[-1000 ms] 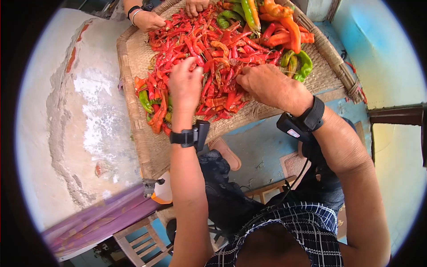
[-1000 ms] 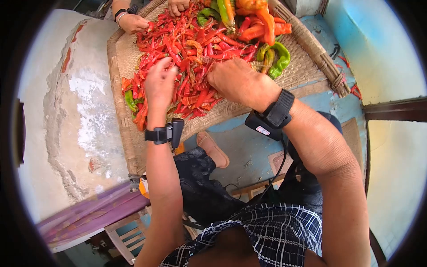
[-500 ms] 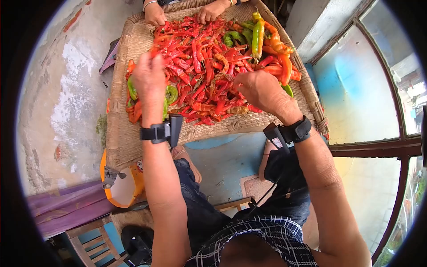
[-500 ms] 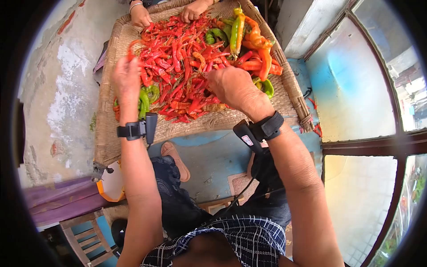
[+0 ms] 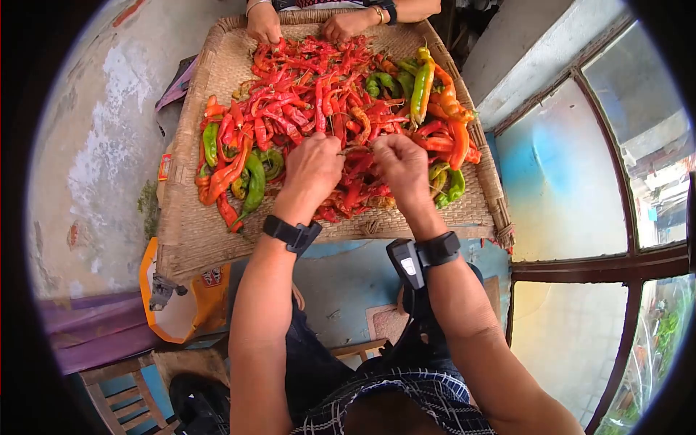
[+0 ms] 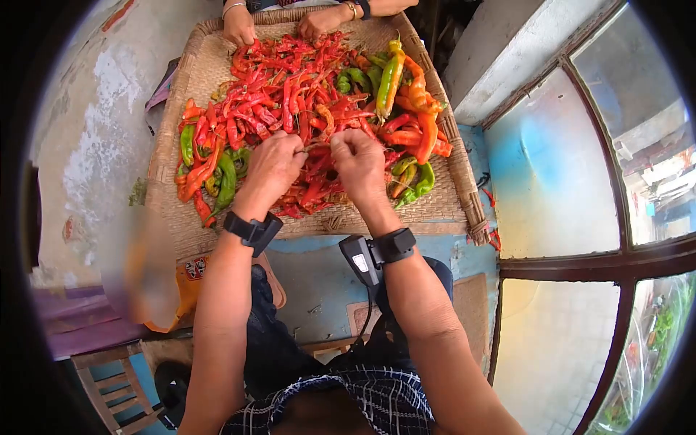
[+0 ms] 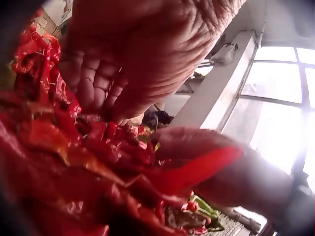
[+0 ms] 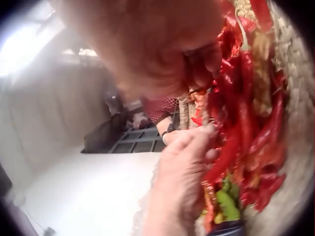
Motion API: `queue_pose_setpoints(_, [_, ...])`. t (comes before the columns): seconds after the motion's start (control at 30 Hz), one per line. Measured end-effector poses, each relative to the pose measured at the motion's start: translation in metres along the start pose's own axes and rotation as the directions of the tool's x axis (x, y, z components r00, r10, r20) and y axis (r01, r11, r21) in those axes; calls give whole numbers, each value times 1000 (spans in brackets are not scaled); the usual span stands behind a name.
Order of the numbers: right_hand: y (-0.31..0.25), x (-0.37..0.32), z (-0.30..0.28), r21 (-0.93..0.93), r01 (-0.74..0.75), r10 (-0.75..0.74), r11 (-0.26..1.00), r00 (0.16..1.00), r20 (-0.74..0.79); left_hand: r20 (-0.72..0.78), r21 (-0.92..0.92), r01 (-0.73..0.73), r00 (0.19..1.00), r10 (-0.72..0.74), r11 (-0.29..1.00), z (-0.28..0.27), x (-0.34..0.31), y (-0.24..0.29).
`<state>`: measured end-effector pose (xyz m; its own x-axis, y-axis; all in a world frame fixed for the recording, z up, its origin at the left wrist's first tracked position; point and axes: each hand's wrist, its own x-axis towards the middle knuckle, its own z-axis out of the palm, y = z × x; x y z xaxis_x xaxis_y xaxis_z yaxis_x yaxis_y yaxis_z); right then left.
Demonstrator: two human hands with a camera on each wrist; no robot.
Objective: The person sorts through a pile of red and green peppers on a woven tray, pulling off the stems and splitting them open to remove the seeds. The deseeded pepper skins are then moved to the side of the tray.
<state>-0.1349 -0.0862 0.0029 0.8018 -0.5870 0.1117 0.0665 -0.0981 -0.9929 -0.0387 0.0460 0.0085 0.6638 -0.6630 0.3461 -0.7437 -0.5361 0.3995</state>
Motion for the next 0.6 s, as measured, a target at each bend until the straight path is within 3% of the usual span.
queue_pose_setpoints(0.03, [7,1,-2,-346,234,-249,909,969,2,-2,-41,6,1000,-6,999,-5,1,-2])
queue_pose_setpoints(0.07, [14,2,-5,-636,413,-469,652,879,89,-7,-42,7,1000,-8,999,-11,2,-3])
queue_pose_setpoints(0.1, [5,-3,-4,-685,328,-356,650,928,106,8,-120,46,999,-45,992,-19,5,-3])
queue_pose_setpoints(0.13, [10,-2,-4,-686,332,-358,648,927,110,28,-198,85,996,-81,977,-28,5,-3])
queue_pose_setpoints(0.2, [20,2,-7,-716,385,-395,583,904,164,-47,-255,17,998,-30,967,-42,6,-5])
queue_pose_setpoints(0.27, [13,7,-10,-744,353,-314,568,928,200,-187,-339,131,961,-204,931,-55,10,-6])
queue_pose_setpoints(0.3, [6,9,-10,-770,318,-229,554,947,227,-277,-324,97,941,-193,941,-58,12,-14])
queue_pose_setpoints(0.33, [1,10,-10,-772,318,-226,550,947,229,-241,-318,191,931,-274,929,-67,12,-20])
queue_pose_setpoints(0.4, [-8,16,-9,-750,389,-279,534,919,278,-582,-187,55,798,-156,981,-63,18,-40])
queue_pose_setpoints(0.43, [-11,18,-10,-714,463,-392,525,876,279,-584,-191,57,796,-160,980,-62,16,-43])
queue_pose_setpoints(0.47, [-14,18,-10,-715,469,-394,519,873,288,-631,122,145,775,-36,982,-63,13,-45])
queue_pose_setpoints(0.5, [-22,18,-8,-578,395,-332,714,918,218,-635,419,240,767,94,876,-67,10,-43])
queue_pose_setpoints(0.53, [-25,18,-5,-402,291,-246,868,956,159,-637,420,246,766,90,874,-67,7,-35])
queue_pose_setpoints(0.57, [-22,19,-1,-307,224,-189,925,972,142,-401,-16,164,903,-157,986,-64,4,-22])
queue_pose_setpoints(0.6, [-21,19,3,-307,223,-186,925,972,144,-52,-458,197,967,-248,866,-61,3,-9])
